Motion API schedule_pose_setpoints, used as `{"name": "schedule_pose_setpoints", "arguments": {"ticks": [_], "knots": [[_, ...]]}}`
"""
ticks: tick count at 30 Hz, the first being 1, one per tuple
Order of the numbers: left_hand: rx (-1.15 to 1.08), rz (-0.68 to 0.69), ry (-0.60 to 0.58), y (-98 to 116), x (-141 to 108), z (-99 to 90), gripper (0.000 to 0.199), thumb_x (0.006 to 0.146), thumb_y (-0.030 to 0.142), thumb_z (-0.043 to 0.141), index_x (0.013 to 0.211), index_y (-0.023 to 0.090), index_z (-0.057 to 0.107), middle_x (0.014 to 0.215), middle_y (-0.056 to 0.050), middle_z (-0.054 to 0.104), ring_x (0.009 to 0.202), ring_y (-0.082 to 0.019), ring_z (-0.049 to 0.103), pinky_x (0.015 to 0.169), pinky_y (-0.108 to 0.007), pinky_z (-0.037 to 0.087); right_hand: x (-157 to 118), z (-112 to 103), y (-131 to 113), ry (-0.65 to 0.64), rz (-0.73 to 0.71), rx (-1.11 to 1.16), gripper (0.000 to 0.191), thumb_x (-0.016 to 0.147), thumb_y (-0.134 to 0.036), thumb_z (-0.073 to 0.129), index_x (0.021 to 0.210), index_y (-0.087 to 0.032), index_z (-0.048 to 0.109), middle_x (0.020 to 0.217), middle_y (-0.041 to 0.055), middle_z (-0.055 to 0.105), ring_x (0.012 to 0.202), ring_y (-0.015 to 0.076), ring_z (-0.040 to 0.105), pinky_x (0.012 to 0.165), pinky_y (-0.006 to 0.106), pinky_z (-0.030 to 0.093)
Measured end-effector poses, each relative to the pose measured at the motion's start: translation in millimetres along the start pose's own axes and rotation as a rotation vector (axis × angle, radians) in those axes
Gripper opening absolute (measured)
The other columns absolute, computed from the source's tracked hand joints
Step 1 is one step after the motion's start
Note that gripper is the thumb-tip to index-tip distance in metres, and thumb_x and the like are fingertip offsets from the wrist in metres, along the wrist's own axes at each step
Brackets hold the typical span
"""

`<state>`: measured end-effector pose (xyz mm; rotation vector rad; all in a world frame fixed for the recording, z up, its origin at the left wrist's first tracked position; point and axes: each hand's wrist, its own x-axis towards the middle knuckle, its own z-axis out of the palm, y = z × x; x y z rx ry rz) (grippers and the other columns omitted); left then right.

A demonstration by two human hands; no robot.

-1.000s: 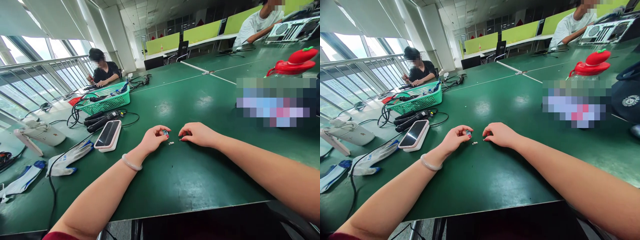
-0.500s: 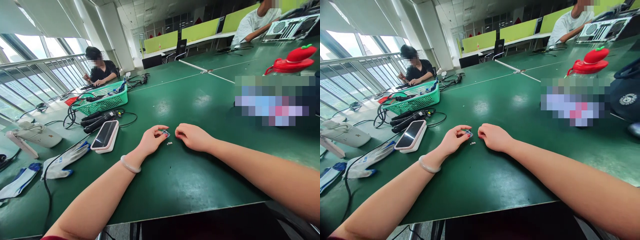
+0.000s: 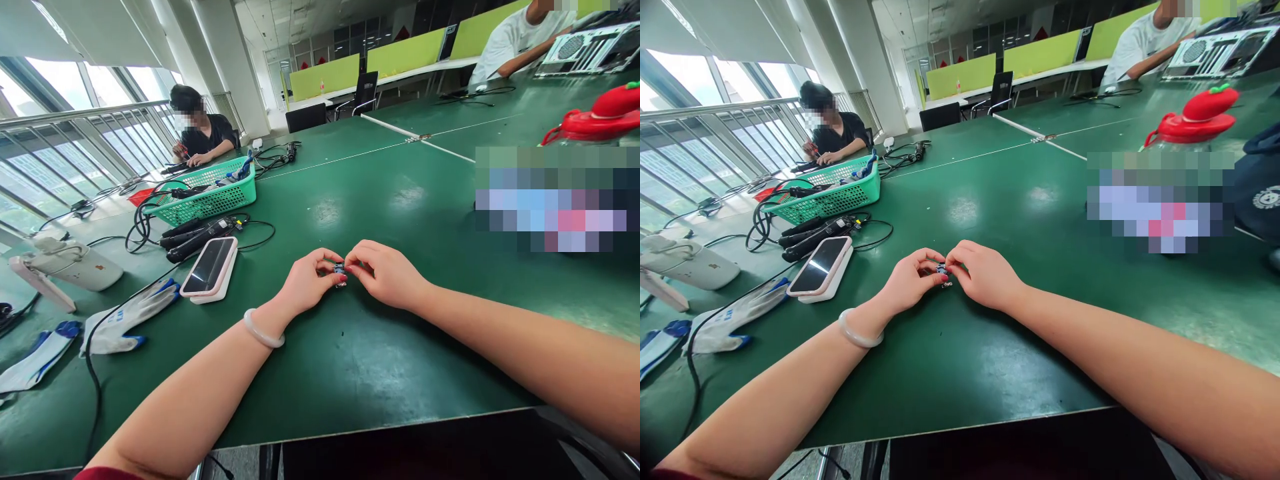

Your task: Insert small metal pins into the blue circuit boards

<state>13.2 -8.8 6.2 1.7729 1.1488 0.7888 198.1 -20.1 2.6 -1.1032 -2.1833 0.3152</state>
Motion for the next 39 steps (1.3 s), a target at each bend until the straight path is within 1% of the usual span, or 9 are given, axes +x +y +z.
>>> {"name": "schedule_pose_setpoints", "arguments": {"ticks": [6, 9, 12, 15, 19, 24, 30, 35, 39], "knots": [[-0.006, 0.011, -0.009, 2.3, -1.2, -0.3, 0.028, 0.068, 0.024, 0.071, 0.092, 0.017, 0.058, 0.074, 0.001, 0.067, 0.064, -0.011, 0.061, 0.065, -0.025, 0.046, 0.2, -2.2, 0.5, -0.03, -0.011, 0.003, 0.018, 0.088, -0.021, 0.047, 0.086, -0.02, 0.064, 0.089, 0.0045, 0.064, 0.077, 0.0148, 0.057, 0.071, 0.027, 0.043], [0.068, 0.028, 0.069, 0.1, -0.2, -2.5, 0.025, 0.069, 0.023, 0.07, 0.091, 0.018, 0.059, 0.076, 0.0, 0.067, 0.069, -0.012, 0.063, 0.068, -0.026, 0.046, 0.5, -2.0, 3.8, -0.023, 0.02, -0.009, 0.016, 0.087, -0.02, 0.048, 0.086, -0.02, 0.065, 0.088, 0.0036, 0.063, 0.078, 0.0144, 0.058, 0.071, 0.026, 0.043], [0.169, 0.011, 0.178, -4.8, 2.1, -5.2, 0.022, 0.069, 0.024, 0.069, 0.089, 0.019, 0.06, 0.079, -0.001, 0.068, 0.075, -0.014, 0.063, 0.073, -0.028, 0.046, 0.4, 1.2, 6.3, -0.122, 0.062, -0.063, 0.013, 0.086, -0.021, 0.052, 0.083, -0.02, 0.065, 0.086, 0.0028, 0.063, 0.076, 0.0147, 0.057, 0.069, 0.027, 0.042], [0.21, -0.034, 0.222, -9.3, 3.7, -7.0, 0.022, 0.07, 0.025, 0.069, 0.089, 0.02, 0.06, 0.078, -0.001, 0.069, 0.075, -0.015, 0.063, 0.073, -0.029, 0.046, 0.3, 7.4, 6.8, -0.228, 0.05, -0.098, 0.012, 0.086, -0.026, 0.055, 0.084, -0.021, 0.066, 0.087, 0.0023, 0.062, 0.076, 0.0149, 0.058, 0.07, 0.027, 0.043], [0.215, -0.044, 0.217, -11.5, 3.7, -6.9, 0.021, 0.07, 0.026, 0.068, 0.089, 0.02, 0.059, 0.078, 0.0, 0.069, 0.074, -0.015, 0.063, 0.073, -0.029, 0.046, 1.2, 13.0, 5.3, -0.245, 0.029, -0.134, 0.015, 0.087, -0.026, 0.054, 0.082, -0.02, 0.067, 0.087, 0.0024, 0.062, 0.077, 0.0148, 0.058, 0.072, 0.027, 0.043], [0.203, -0.031, 0.197, -10.2, 3.1, -5.5, 0.022, 0.069, 0.025, 0.069, 0.088, 0.02, 0.06, 0.079, 0.0, 0.068, 0.075, -0.014, 0.062, 0.075, -0.029, 0.047, 2.1, 9.9, 3.8, -0.256, 0.053, -0.129, 0.015, 0.085, -0.022, 0.055, 0.077, -0.02, 0.068, 0.083, 0.0026, 0.063, 0.076, 0.015, 0.058, 0.07, 0.027, 0.043], [0.184, -0.025, 0.177, -8.2, 2.2, -4.4, 0.021, 0.068, 0.022, 0.07, 0.087, 0.02, 0.06, 0.08, -0.001, 0.067, 0.076, -0.014, 0.062, 0.075, -0.029, 0.047, 3.1, 4.5, 5.4, -0.26, 0.141, -0.035, 0.013, 0.079, -0.021, 0.061, 0.07, -0.021, 0.07, 0.075, 0.0012, 0.064, 0.072, 0.0145, 0.058, 0.068, 0.026, 0.043], [0.194, -0.019, 0.165, -5.5, 0.9, -4.5, 0.023, 0.067, 0.022, 0.071, 0.087, 0.02, 0.06, 0.079, -0.001, 0.067, 0.075, -0.014, 0.062, 0.075, -0.029, 0.047, 4.1, 1.4, 7.7, -0.215, 0.222, 0.035, 0.013, 0.076, -0.022, 0.062, 0.066, -0.021, 0.071, 0.073, -0.0002, 0.066, 0.07, 0.014, 0.058, 0.066, 0.026, 0.042], [0.197, -0.034, 0.131, -3.0, 0.3, -4.4, 0.023, 0.067, 0.022, 0.071, 0.087, 0.019, 0.06, 0.076, 0.0, 0.066, 0.072, -0.014, 0.061, 0.072, -0.028, 0.047, 4.7, -1.9, 8.6, -0.197, 0.284, 0.059, 0.012, 0.074, -0.023, 0.062, 0.065, -0.022, 0.071, 0.072, -0.0007, 0.067, 0.068, 0.0139, 0.058, 0.063, 0.025, 0.042]]}}
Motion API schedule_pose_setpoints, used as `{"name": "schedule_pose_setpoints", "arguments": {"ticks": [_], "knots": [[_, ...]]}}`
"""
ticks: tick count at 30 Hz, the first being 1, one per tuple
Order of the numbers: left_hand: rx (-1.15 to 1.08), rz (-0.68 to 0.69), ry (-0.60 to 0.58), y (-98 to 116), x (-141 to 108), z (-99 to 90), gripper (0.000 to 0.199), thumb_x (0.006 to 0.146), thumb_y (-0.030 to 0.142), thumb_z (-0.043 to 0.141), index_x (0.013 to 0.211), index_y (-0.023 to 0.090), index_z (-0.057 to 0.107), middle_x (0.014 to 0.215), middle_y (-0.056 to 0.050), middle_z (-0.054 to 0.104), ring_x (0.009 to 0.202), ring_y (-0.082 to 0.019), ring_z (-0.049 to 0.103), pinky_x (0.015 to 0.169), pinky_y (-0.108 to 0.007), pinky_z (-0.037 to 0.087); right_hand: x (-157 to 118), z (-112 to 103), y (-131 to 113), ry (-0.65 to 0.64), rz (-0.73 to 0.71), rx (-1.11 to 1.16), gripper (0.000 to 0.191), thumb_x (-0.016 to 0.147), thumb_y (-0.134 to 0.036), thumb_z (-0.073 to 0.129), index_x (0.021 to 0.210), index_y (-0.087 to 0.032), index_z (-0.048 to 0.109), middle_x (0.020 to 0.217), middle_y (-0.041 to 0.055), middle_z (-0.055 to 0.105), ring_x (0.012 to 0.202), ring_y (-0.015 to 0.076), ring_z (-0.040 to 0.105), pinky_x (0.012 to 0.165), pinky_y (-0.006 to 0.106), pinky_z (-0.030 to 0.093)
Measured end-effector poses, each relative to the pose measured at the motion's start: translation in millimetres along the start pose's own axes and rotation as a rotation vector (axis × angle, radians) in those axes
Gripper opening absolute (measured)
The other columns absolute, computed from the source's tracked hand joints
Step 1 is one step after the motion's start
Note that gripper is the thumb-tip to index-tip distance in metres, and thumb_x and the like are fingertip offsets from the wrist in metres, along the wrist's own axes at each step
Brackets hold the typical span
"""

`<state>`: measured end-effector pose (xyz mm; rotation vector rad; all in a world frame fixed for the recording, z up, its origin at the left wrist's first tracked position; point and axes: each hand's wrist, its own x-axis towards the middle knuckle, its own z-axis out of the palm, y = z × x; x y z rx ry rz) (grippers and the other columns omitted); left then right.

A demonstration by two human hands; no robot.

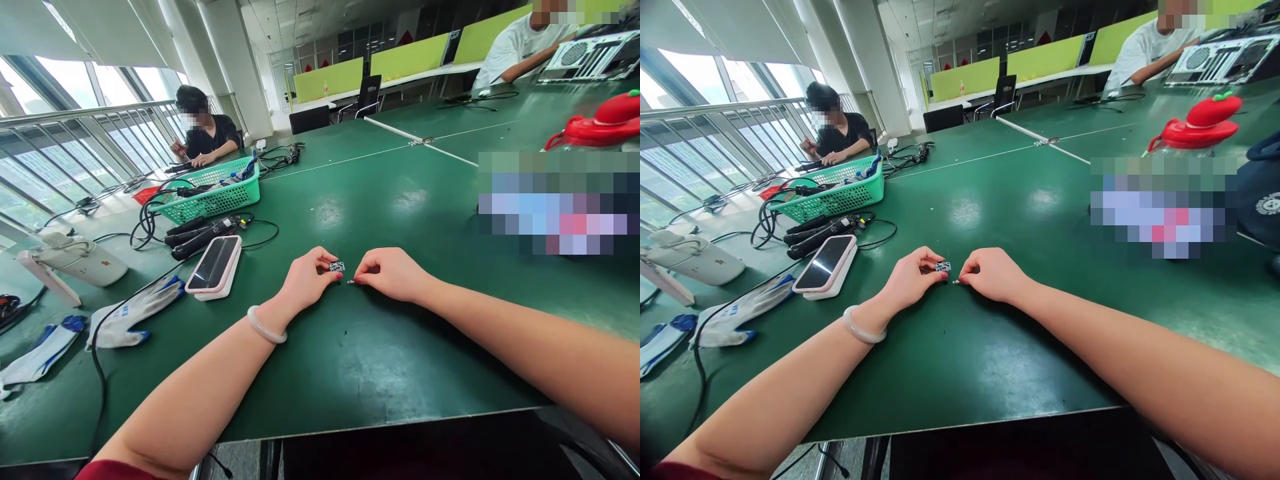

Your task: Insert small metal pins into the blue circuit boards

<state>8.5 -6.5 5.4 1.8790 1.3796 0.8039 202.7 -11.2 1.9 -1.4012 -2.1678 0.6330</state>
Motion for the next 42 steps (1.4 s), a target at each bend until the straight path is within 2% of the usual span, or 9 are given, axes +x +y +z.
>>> {"name": "schedule_pose_setpoints", "arguments": {"ticks": [9, 22, 29, 35, 42], "knots": [[0.007, 0.032, -0.026, -2.9, -1.4, 1.4, 0.02, 0.068, 0.024, 0.07, 0.085, 0.02, 0.061, 0.079, -0.001, 0.068, 0.075, -0.015, 0.062, 0.074, -0.029, 0.047, -2.0, -0.5, -0.5, -0.007, -0.125, -0.116, 0.015, 0.076, -0.021, 0.059, 0.065, -0.02, 0.07, 0.072, 0.0014, 0.066, 0.067, 0.0147, 0.058, 0.065, 0.027, 0.043], [0.034, 0.056, -0.017, -3.4, -0.7, 0.2, 0.02, 0.068, 0.024, 0.07, 0.086, 0.019, 0.061, 0.078, -0.001, 0.066, 0.073, -0.014, 0.06, 0.072, -0.029, 0.047, -2.0, -0.3, 1.2, -0.008, -0.202, -0.267, 0.019, 0.084, -0.017, 0.049, 0.074, -0.019, 0.065, 0.083, 0.0038, 0.062, 0.075, 0.0156, 0.057, 0.07, 0.028, 0.042], [-0.022, 0.025, -0.043, 1.6, -2.0, 1.2, 0.021, 0.066, 0.025, 0.072, 0.08, 0.018, 0.058, 0.076, 0.0, 0.065, 0.068, -0.012, 0.059, 0.067, -0.026, 0.046, -1.8, -0.8, -0.9, 0.084, -0.153, -0.088, 0.015, 0.082, -0.019, 0.05, 0.07, -0.018, 0.059, 0.077, 0.0022, 0.059, 0.068, 0.0136, 0.052, 0.065, 0.027, 0.04], [-0.088, 0.054, -0.109, 11.3, -6.2, 1.7, 0.028, 0.062, 0.029, 0.076, 0.076, 0.017, 0.056, 0.071, 0.002, 0.062, 0.064, -0.01, 0.055, 0.062, -0.024, 0.043, -4.7, 2.3, -8.6, 0.181, -0.173, 0.105, 0.012, 0.08, -0.02, 0.053, 0.07, -0.018, 0.058, 0.07, -0.0003, 0.055, 0.058, 0.0107, 0.046, 0.057, 0.025, 0.036], [-0.165, 0.094, -0.139, 6.9, -5.0, 3.3, 0.03, 0.061, 0.031, 0.076, 0.076, 0.016, 0.055, 0.071, 0.002, 0.06, 0.064, -0.009, 0.053, 0.061, -0.024, 0.041, -5.7, 3.0, -10.6, 0.163, -0.196, 0.15, 0.01, 0.08, -0.022, 0.056, 0.071, -0.019, 0.06, 0.072, -0.0006, 0.054, 0.058, 0.0098, 0.045, 0.057, 0.025, 0.036]]}}
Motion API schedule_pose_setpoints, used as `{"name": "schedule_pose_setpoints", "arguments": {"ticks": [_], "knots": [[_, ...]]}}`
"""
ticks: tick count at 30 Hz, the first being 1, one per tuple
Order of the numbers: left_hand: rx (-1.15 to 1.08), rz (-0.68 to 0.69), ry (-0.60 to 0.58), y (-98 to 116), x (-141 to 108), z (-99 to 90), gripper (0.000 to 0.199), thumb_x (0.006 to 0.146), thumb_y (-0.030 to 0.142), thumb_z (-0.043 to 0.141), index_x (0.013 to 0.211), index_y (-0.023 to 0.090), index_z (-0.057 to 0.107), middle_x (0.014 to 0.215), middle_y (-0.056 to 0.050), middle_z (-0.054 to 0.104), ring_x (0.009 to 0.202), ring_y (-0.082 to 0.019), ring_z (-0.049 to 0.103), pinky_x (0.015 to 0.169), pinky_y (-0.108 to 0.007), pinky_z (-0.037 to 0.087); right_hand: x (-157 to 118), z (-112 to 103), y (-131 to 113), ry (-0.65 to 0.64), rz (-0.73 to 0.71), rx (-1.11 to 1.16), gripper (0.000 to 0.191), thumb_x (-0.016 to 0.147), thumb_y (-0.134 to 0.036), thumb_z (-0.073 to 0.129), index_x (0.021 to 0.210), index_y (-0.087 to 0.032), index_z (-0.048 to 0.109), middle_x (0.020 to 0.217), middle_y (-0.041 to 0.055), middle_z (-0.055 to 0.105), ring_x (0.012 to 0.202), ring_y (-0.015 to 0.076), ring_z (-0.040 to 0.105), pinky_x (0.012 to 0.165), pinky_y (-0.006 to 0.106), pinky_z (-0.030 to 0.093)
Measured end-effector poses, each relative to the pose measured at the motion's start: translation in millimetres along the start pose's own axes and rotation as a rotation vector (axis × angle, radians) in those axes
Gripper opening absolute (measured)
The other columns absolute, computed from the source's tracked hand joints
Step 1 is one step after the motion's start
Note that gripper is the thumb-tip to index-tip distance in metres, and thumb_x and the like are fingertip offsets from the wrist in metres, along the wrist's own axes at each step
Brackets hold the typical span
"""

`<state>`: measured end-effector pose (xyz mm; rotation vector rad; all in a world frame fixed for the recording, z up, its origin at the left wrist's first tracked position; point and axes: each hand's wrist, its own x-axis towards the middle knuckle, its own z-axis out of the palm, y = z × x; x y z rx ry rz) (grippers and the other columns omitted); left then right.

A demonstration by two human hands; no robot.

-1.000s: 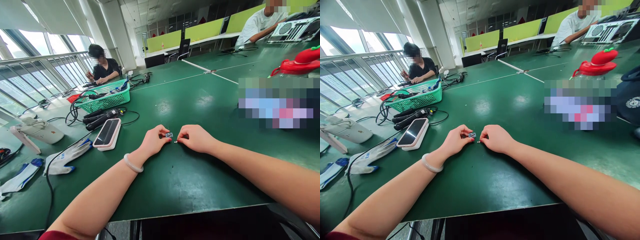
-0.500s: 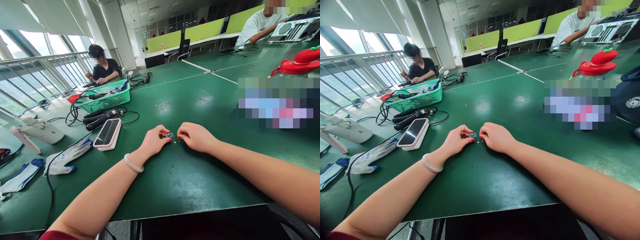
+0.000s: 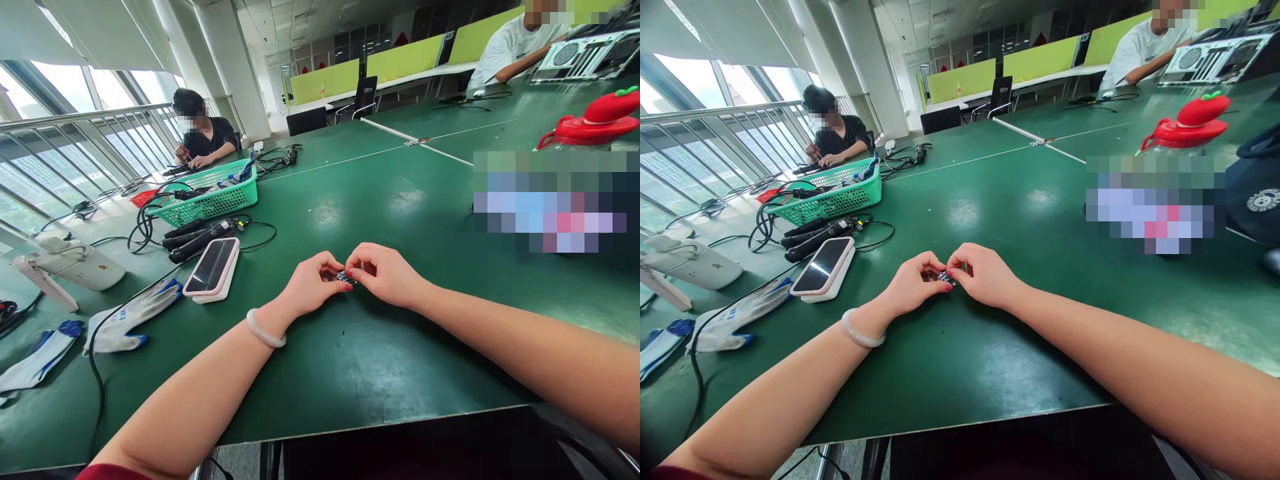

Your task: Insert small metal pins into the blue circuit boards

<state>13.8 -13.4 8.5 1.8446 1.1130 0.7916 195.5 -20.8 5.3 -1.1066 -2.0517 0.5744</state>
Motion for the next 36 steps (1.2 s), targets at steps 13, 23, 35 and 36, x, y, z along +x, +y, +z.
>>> {"name": "schedule_pose_setpoints", "arguments": {"ticks": [13, 23, 35, 36], "knots": [[-0.096, -0.083, 0.203, -14.3, 8.4, -5.0, 0.024, 0.067, 0.025, 0.071, 0.082, 0.016, 0.055, 0.078, -0.002, 0.066, 0.069, -0.012, 0.06, 0.067, -0.027, 0.045, -0.1, 0.6, 4.7, 0.029, 0.036, -0.084, 0.014, 0.083, -0.025, 0.053, 0.079, -0.019, 0.064, 0.073, 0.0004, 0.06, 0.062, 0.0117, 0.051, 0.062, 0.026, 0.041], [0.086, -0.114, 0.32, -21.0, 9.9, -7.2, 0.022, 0.066, 0.027, 0.071, 0.082, 0.018, 0.058, 0.082, -0.003, 0.069, 0.078, -0.016, 0.064, 0.075, -0.031, 0.047, 2.3, 19.3, 7.4, -0.162, -0.053, -0.393, 0.018, 0.085, -0.027, 0.056, 0.081, -0.022, 0.072, 0.086, 0.0021, 0.063, 0.072, 0.0142, 0.058, 0.067, 0.027, 0.044], [0.154, -0.141, 0.264, -17.3, 7.3, -6.7, 0.024, 0.062, 0.028, 0.074, 0.077, 0.019, 0.057, 0.081, -0.002, 0.07, 0.078, -0.017, 0.065, 0.074, -0.032, 0.047, 3.4, 9.2, 11.7, -0.169, -0.003, -0.241, 0.011, 0.081, -0.029, 0.062, 0.085, -0.022, 0.07, 0.089, 0.0023, 0.064, 0.081, 0.0164, 0.059, 0.074, 0.029, 0.045], [0.147, -0.143, 0.261, -17.5, 7.3, -6.8, 0.024, 0.062, 0.028, 0.074, 0.077, 0.019, 0.057, 0.081, -0.002, 0.07, 0.078, -0.017, 0.065, 0.074, -0.032, 0.047, 3.0, 10.6, 11.4, -0.191, -0.008, -0.26, 0.011, 0.08, -0.03, 0.063, 0.083, -0.022, 0.07, 0.087, 0.0024, 0.064, 0.081, 0.017, 0.059, 0.075, 0.03, 0.045]]}}
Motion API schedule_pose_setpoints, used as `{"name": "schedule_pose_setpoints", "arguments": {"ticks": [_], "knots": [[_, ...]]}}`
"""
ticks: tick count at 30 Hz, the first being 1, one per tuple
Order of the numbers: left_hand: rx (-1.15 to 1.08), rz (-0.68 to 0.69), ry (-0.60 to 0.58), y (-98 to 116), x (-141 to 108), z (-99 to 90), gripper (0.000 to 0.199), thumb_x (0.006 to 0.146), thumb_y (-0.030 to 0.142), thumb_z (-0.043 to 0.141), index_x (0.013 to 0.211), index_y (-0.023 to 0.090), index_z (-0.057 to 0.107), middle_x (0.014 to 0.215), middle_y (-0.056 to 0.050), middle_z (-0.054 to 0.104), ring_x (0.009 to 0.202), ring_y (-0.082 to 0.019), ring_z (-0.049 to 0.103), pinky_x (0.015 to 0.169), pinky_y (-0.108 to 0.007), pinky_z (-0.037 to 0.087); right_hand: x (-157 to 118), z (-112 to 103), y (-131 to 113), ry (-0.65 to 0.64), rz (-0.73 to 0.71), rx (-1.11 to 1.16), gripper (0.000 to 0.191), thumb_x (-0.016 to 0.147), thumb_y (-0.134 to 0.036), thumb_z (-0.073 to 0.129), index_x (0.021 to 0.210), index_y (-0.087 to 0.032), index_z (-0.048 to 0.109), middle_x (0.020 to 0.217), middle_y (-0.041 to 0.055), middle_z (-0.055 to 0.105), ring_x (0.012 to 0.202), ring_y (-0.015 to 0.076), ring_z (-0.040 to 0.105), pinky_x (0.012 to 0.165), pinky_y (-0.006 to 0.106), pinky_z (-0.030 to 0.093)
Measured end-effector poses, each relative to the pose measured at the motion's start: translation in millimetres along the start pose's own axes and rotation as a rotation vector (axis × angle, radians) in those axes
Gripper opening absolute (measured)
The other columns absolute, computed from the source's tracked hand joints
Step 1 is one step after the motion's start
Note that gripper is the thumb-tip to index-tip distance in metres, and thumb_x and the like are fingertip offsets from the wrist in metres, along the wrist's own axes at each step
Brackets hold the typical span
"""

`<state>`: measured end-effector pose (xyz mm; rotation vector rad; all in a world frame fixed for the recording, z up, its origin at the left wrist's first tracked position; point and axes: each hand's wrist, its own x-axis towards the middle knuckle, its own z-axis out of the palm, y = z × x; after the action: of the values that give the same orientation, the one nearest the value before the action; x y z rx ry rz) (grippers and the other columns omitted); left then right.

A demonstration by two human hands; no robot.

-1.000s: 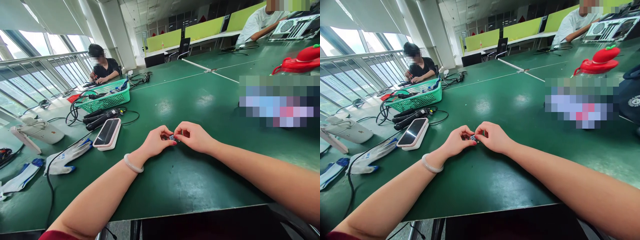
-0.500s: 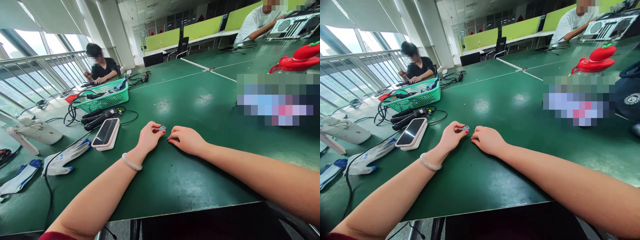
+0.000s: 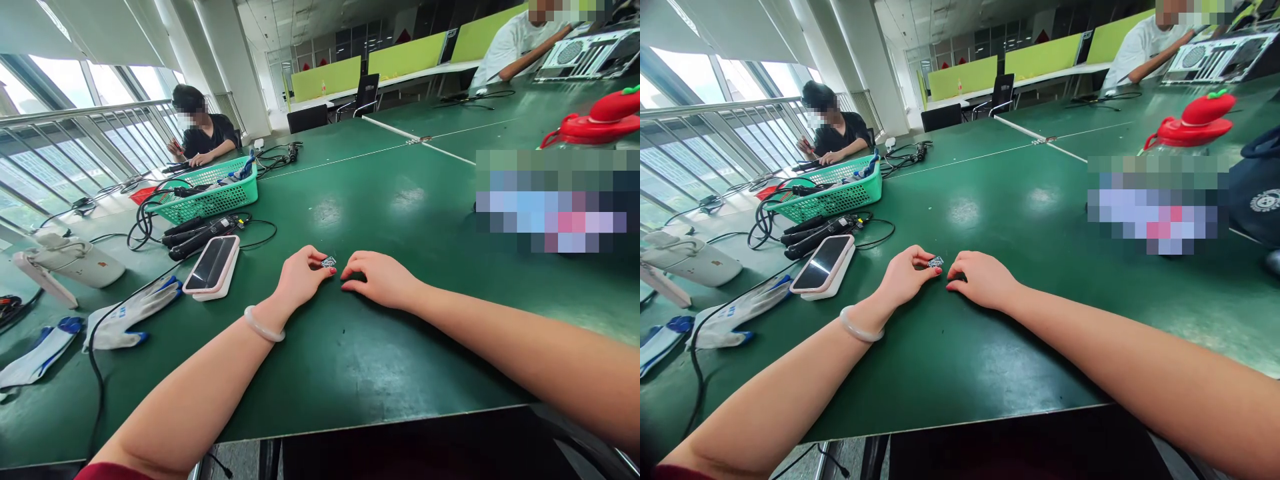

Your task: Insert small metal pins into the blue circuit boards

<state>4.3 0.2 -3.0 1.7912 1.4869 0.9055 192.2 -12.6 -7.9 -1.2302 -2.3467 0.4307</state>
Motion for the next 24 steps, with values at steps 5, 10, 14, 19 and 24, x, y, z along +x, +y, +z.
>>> {"name": "schedule_pose_setpoints", "arguments": {"ticks": [5, 10, 14, 19, 24], "knots": [[-0.036, 0.019, -0.056, 1.2, -1.0, 0.5, 0.024, 0.063, 0.027, 0.073, 0.077, 0.019, 0.057, 0.081, -0.003, 0.07, 0.077, -0.017, 0.064, 0.073, -0.032, 0.047, -0.5, -1.2, -3.6, 0.006, -0.045, -0.023, 0.012, 0.082, -0.025, 0.059, 0.075, -0.02, 0.068, 0.081, 0.0029, 0.064, 0.08, 0.017, 0.058, 0.074, 0.029, 0.043], [-0.095, 0.058, -0.117, 6.2, -4.5, 1.2, 0.026, 0.062, 0.027, 0.075, 0.077, 0.018, 0.056, 0.082, -0.002, 0.069, 0.074, -0.016, 0.063, 0.072, -0.03, 0.046, -1.6, -8.9, -2.5, 0.126, 0.075, 0.239, 0.015, 0.083, -0.027, 0.053, 0.082, -0.02, 0.067, 0.072, -0.0006, 0.066, 0.061, 0.0121, 0.054, 0.061, 0.026, 0.041], [-0.189, 0.051, -0.173, 8.4, -5.8, 2.1, 0.027, 0.062, 0.027, 0.076, 0.077, 0.017, 0.055, 0.079, -0.002, 0.069, 0.071, -0.014, 0.063, 0.069, -0.029, 0.046, -1.2, -9.0, -0.6, 0.168, 0.157, 0.431, 0.017, 0.08, -0.032, 0.056, 0.08, -0.019, 0.067, 0.072, -0.0006, 0.066, 0.061, 0.0116, 0.053, 0.061, 0.025, 0.041], [-0.399, 0.0, -0.235, 12.3, -5.5, 3.3, 0.032, 0.059, 0.024, 0.078, 0.076, 0.015, 0.052, 0.074, -0.001, 0.068, 0.068, -0.012, 0.063, 0.068, -0.027, 0.047, -0.1, -7.9, 0.6, 0.217, 0.184, 0.493, 0.018, 0.076, -0.036, 0.061, 0.076, -0.019, 0.066, 0.07, -0.0001, 0.062, 0.059, 0.0113, 0.048, 0.057, 0.026, 0.039], [-0.62, -0.097, -0.246, 17.5, -7.2, 2.5, 0.035, 0.055, 0.026, 0.081, 0.074, 0.014, 0.053, 0.073, -0.001, 0.068, 0.067, -0.01, 0.063, 0.072, -0.027, 0.048, -0.1, -9.5, 1.3, 0.245, 0.123, 0.553, 0.019, 0.076, -0.037, 0.062, 0.075, -0.019, 0.065, 0.072, 0.0012, 0.061, 0.06, 0.0113, 0.049, 0.056, 0.026, 0.04]]}}
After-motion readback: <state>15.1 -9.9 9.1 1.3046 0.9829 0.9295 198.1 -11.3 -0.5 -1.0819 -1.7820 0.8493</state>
